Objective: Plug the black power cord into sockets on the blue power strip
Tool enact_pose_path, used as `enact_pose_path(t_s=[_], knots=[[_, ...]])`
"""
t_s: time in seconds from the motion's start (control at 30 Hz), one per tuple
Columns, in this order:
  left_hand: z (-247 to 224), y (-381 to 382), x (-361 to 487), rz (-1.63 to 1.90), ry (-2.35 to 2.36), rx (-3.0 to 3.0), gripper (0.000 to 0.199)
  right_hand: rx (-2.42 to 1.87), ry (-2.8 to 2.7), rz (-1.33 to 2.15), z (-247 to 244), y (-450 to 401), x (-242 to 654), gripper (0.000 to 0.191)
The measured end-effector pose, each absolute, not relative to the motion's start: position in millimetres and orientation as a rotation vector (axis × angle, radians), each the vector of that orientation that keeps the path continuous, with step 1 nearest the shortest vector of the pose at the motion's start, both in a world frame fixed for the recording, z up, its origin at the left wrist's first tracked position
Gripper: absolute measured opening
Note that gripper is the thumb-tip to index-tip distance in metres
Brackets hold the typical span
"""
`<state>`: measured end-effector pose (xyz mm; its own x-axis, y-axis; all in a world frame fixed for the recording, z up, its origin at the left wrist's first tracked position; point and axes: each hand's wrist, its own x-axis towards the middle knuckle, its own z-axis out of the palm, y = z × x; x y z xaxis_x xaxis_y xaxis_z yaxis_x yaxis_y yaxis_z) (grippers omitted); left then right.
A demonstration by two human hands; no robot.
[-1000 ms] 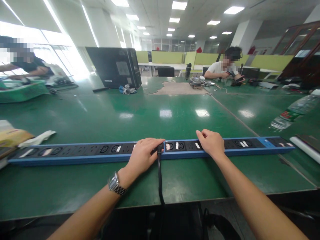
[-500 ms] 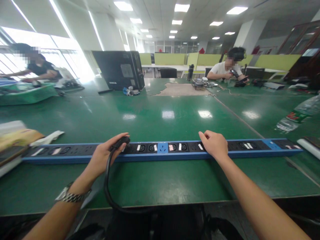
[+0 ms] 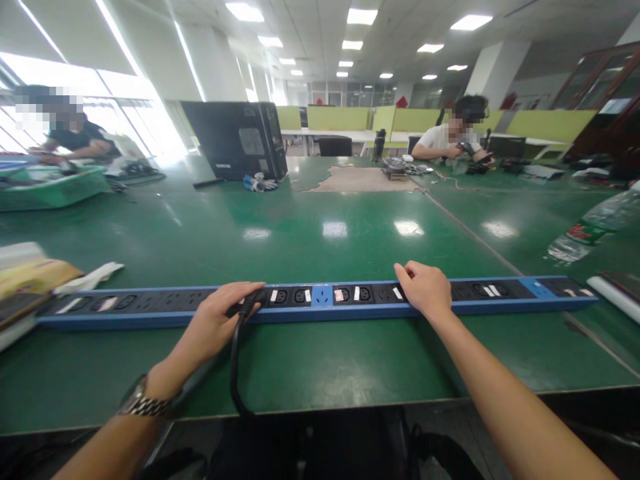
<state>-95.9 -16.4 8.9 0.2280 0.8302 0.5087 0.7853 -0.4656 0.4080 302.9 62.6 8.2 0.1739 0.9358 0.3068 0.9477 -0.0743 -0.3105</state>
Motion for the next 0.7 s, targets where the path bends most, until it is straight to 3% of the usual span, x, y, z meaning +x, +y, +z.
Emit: enact_pose_path(t_s=[0.33,0.53,0.7], knots=[[20.9,-13.6,-66.2,1.566,1.649,2.025,0.036,-2.045,-1.768,-0.039,10.0,62.3,300.8,0.048],[18.6,5.2,-4.2,1.157,1.446,2.257,0.03,-2.051,-1.776,-0.052,10.0,62.1,300.5,0.048],[12.2,6.6,11.6,1.068,1.504,2.32,0.031,-2.041,-1.764,-0.052,10.6,61.7,298.8,0.048]])
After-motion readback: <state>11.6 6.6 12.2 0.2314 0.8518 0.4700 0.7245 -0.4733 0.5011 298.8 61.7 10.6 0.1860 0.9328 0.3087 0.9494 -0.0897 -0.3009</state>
